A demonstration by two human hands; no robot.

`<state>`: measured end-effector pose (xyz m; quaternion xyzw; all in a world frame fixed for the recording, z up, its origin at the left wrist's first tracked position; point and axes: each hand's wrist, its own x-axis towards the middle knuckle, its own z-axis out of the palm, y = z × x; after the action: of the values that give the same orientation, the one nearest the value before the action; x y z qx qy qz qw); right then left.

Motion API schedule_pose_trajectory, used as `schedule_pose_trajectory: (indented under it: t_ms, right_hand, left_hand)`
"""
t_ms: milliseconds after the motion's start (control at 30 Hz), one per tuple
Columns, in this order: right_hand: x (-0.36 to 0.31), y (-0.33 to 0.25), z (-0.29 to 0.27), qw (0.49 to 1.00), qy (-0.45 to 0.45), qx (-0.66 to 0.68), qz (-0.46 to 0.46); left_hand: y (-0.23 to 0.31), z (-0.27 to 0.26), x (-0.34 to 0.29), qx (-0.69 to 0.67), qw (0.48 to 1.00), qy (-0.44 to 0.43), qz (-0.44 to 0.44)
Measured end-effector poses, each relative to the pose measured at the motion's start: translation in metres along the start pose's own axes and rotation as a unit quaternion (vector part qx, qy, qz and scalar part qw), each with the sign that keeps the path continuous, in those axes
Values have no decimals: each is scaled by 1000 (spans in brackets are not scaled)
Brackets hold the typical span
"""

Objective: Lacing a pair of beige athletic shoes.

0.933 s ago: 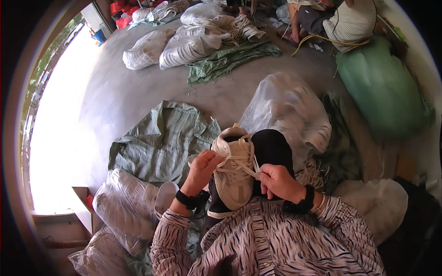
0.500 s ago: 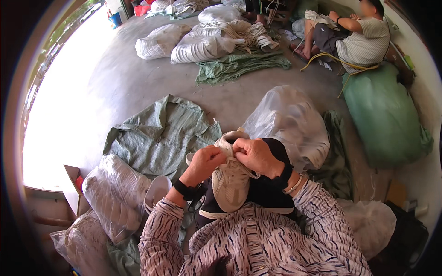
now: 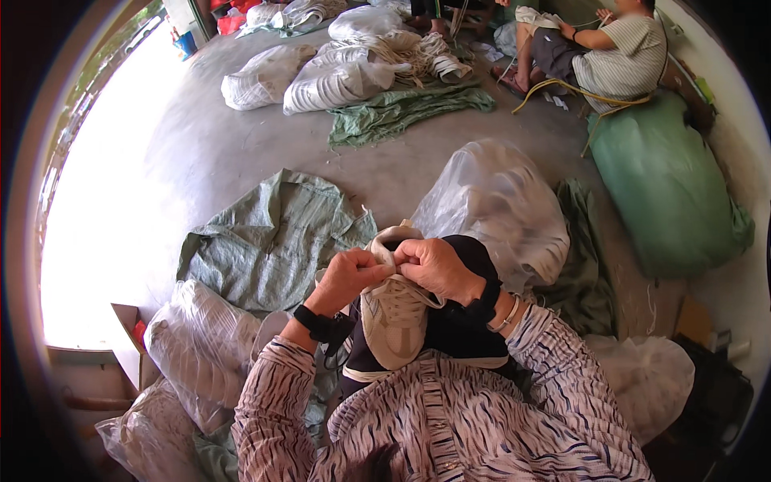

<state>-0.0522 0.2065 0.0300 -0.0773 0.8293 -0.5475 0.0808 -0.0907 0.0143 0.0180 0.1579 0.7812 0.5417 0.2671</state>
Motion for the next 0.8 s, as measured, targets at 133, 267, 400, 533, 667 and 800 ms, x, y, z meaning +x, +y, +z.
schedule_pose_trajectory:
  t_ms: [133, 267, 400, 533, 667, 800]
  right_hand:
    - [-3, 11, -29, 990, 130, -30, -43]
    - [-16, 64, -85, 975, 214, -42, 49]
    - [-34, 82, -84, 968, 224, -95, 64]
    - [-44, 43, -66, 974, 212, -79, 22]
    - [-51, 24, -46, 968, 157, -185, -57]
    - [-56, 15, -19, 936, 161, -295, -103]
  left_hand:
    - [-3, -4, -2, -27, 999, -25, -21]
    - [-5, -11, -12, -101, 991, -53, -69]
    - [0, -5, -20, -116, 989, -60, -71]
    - [-24, -7, -38, -223, 971, -70, -53]
    - [6, 0, -42, -282, 954, -39, -91]
    - [17, 22, -37, -99, 993, 50, -24]
